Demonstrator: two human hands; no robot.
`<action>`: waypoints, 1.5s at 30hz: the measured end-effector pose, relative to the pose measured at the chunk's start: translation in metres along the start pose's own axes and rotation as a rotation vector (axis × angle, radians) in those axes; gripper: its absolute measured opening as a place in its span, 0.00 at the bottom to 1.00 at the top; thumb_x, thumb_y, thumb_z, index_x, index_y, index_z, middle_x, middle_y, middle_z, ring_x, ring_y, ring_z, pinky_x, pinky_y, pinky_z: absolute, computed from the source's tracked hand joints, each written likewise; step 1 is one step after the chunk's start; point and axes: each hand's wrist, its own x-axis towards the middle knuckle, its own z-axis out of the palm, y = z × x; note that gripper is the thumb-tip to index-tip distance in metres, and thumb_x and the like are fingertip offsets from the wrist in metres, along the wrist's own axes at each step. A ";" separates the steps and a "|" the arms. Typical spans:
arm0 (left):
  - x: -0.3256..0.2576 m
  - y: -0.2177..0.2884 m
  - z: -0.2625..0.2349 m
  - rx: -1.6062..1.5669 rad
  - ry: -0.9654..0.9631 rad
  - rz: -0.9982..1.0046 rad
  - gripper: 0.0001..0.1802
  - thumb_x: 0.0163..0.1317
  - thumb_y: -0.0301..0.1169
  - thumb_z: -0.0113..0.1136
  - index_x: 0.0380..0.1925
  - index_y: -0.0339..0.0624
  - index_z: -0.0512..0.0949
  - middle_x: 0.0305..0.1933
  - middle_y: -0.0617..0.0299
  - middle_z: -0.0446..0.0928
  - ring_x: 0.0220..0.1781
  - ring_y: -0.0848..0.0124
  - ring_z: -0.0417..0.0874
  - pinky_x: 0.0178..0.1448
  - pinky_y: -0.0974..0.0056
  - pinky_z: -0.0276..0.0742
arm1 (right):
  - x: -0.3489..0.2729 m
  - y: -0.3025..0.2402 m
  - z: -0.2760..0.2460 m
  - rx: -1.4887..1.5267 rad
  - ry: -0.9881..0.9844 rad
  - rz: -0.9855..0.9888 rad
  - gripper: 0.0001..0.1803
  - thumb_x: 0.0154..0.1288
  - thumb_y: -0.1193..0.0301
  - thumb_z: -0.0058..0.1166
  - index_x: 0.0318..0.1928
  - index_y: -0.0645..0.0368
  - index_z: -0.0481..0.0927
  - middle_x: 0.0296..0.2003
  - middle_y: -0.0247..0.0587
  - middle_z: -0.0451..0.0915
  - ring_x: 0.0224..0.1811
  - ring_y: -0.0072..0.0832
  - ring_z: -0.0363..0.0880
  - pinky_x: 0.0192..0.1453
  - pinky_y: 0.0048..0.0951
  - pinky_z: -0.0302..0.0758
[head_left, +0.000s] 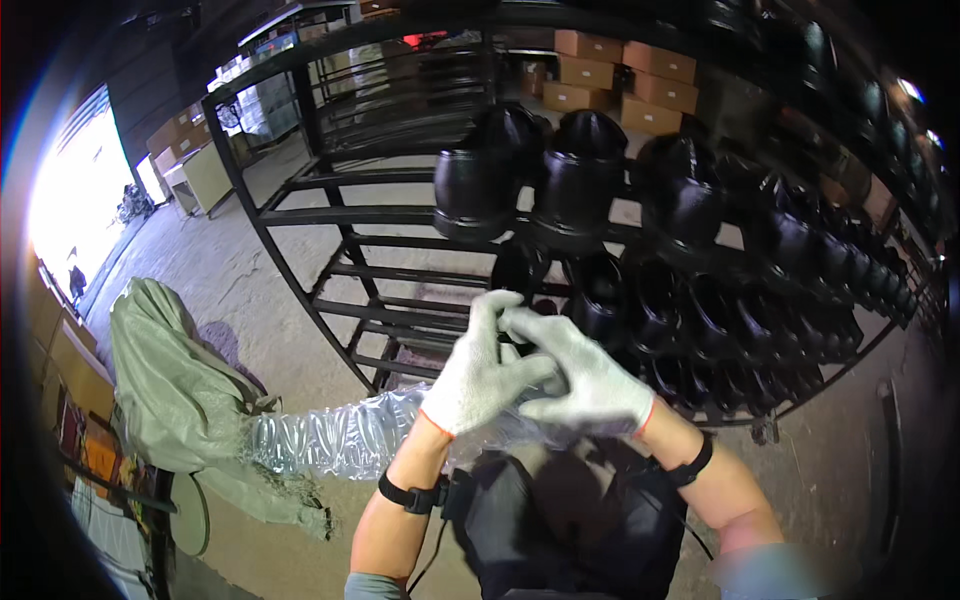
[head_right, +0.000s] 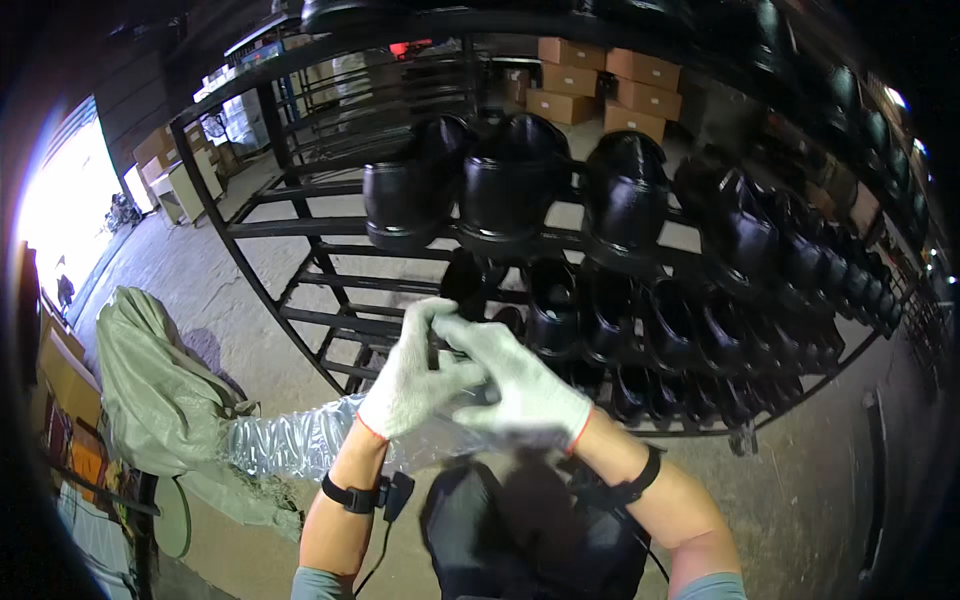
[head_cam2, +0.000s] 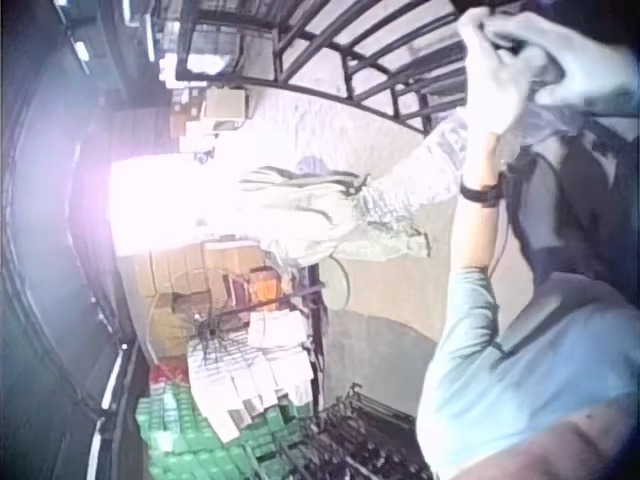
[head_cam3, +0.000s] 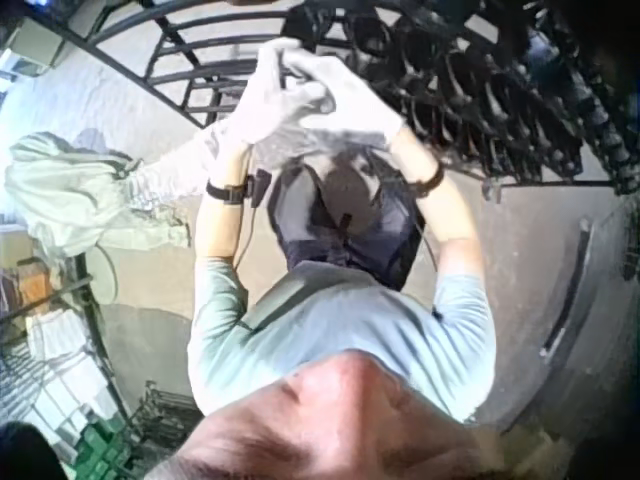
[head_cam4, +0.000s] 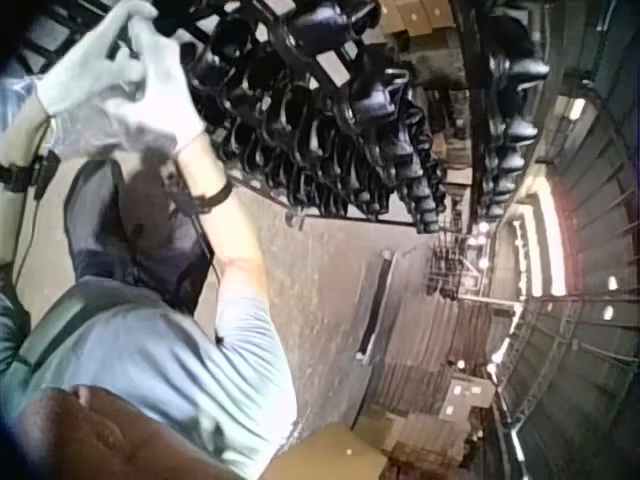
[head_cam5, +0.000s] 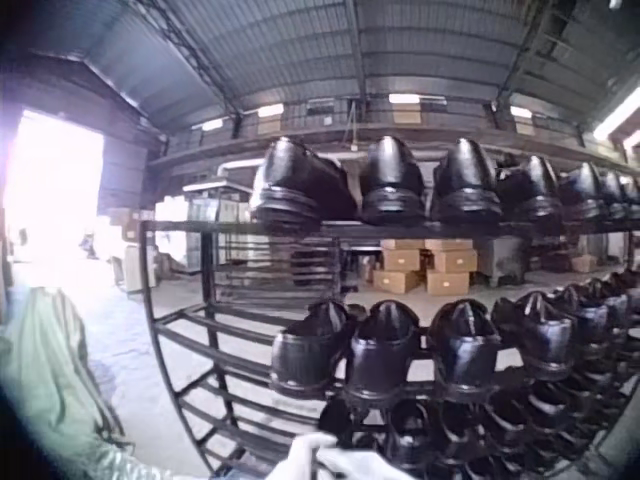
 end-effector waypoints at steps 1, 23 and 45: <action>-0.010 0.009 0.012 -0.108 -0.063 -0.003 0.48 0.60 0.25 0.82 0.78 0.37 0.65 0.65 0.53 0.76 0.64 0.69 0.80 0.71 0.59 0.82 | -0.018 0.006 0.002 -0.067 0.003 -0.073 0.45 0.59 0.71 0.70 0.80 0.51 0.76 0.58 0.52 0.83 0.60 0.53 0.85 0.65 0.42 0.85; 0.061 -0.030 0.108 0.727 -0.065 0.220 0.16 0.76 0.46 0.65 0.52 0.49 0.82 0.39 0.43 0.89 0.45 0.39 0.92 0.49 0.38 0.86 | 0.051 0.165 -0.070 -0.538 0.146 0.269 0.15 0.72 0.63 0.56 0.45 0.49 0.95 0.45 0.49 0.94 0.49 0.52 0.93 0.56 0.49 0.87; 0.007 0.016 0.097 0.165 -0.097 0.297 0.46 0.61 0.41 0.84 0.77 0.41 0.74 0.56 0.41 0.87 0.54 0.54 0.93 0.59 0.54 0.88 | -0.090 0.001 -0.066 -0.144 0.271 0.273 0.28 0.55 0.77 0.71 0.60 0.58 0.87 0.52 0.46 0.87 0.49 0.41 0.91 0.56 0.38 0.87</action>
